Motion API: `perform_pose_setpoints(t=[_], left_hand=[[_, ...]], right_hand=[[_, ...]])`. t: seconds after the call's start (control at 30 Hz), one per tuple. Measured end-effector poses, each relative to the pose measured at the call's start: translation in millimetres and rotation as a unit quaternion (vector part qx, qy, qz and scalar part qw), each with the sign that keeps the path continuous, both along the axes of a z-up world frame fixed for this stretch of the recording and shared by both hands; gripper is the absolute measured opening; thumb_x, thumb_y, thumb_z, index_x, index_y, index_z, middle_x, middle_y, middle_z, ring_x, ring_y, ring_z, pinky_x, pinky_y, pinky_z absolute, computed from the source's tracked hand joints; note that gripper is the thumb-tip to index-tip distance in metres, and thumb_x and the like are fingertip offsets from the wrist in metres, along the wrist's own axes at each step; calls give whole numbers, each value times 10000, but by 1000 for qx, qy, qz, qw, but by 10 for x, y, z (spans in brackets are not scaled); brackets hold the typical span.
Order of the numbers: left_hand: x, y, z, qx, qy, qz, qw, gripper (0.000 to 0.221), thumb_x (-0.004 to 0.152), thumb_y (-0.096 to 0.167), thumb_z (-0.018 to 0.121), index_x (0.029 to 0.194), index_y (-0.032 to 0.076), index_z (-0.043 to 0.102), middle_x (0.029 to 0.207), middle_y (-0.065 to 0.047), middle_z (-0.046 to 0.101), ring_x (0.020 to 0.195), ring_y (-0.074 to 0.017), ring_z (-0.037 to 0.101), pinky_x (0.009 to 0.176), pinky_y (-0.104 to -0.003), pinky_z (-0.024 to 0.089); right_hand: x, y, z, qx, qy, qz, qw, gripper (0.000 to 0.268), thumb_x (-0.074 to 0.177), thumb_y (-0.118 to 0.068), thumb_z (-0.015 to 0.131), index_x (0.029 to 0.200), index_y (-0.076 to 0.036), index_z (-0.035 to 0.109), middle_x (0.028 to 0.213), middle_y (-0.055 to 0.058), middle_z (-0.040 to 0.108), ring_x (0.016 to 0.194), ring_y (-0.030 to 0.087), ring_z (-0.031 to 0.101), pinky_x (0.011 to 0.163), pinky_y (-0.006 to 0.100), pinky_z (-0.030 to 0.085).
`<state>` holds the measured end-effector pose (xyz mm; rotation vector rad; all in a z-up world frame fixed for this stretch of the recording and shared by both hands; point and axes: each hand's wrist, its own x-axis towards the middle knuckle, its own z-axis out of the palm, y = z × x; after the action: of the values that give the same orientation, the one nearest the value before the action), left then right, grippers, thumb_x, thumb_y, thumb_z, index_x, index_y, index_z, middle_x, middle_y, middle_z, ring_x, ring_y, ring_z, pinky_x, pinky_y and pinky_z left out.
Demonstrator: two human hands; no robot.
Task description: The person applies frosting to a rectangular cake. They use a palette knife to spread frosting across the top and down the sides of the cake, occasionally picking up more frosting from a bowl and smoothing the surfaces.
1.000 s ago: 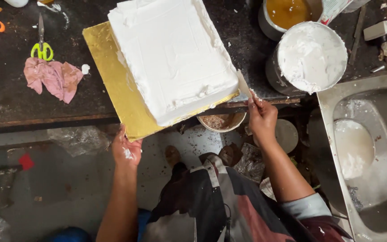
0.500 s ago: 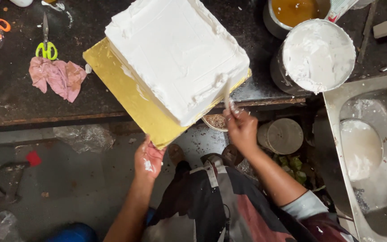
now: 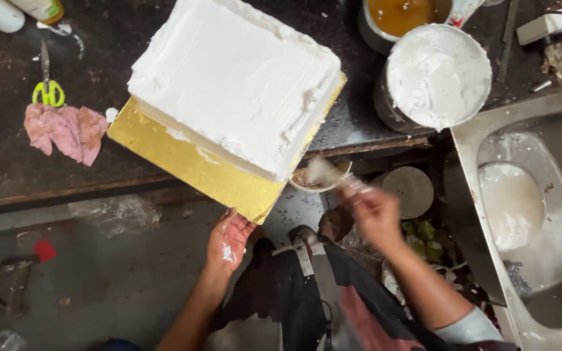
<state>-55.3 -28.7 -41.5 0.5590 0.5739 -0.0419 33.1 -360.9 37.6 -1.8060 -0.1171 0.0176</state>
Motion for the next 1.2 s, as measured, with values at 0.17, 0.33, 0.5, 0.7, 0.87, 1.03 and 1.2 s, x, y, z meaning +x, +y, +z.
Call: perform_pose_setpoints(t=[0.17,0.33,0.5,0.7,0.87,1.03,1.2], left_hand=[[7,17,-52,38,-52,-1,998,149,1012,175,612,1051,35,648,1083,-141,705,1047,-272,679,939,-454,533],[40,102,-96,90,-25,51,994,118,1013,122,585,1070,33,639,1063,-121,698,997,-243,680,892,-434,537],[22,329,-126,103,39,122,986,119,1028,114,613,1114,35,629,1074,-98,683,996,-225,666,917,-392,539],[81,554,136,114,39,101,988,171,988,126,620,1140,48,635,1121,-65,689,1044,-198,669,945,-376,536],[80,554,104,117,45,98,987,160,986,120,637,1131,54,629,1114,-58,679,1043,-198,662,938,-382,528],[56,480,89,102,47,82,990,148,983,132,636,1115,66,621,1091,-59,682,1026,-207,662,905,-379,525],[25,303,92,102,27,44,993,151,967,148,610,1078,51,643,1046,-88,704,974,-222,677,858,-387,547]], right_hand=[[893,-881,-11,-492,-399,-171,754,493,880,78,635,1363,-20,658,1436,184,645,1118,381,663,932,448,571],[616,-907,-168,-514,-377,-109,763,464,780,60,641,1239,23,701,1313,224,716,846,355,638,683,438,524],[377,-509,-38,-351,-245,-117,896,377,945,8,651,1309,-32,739,946,151,678,841,305,646,756,405,532],[1314,51,-32,42,-99,-130,986,267,1065,-108,644,1299,5,708,843,-20,677,723,28,583,650,232,494],[1375,234,-16,-35,-50,-111,992,267,1033,-107,658,1252,27,731,754,13,670,652,28,517,565,236,423],[1165,394,20,-78,-37,-100,991,194,1009,-106,672,1036,59,770,712,44,699,576,56,552,498,263,394],[1011,554,3,-108,-60,-78,989,191,998,-109,700,1038,62,774,647,90,675,540,75,539,474,278,384]])
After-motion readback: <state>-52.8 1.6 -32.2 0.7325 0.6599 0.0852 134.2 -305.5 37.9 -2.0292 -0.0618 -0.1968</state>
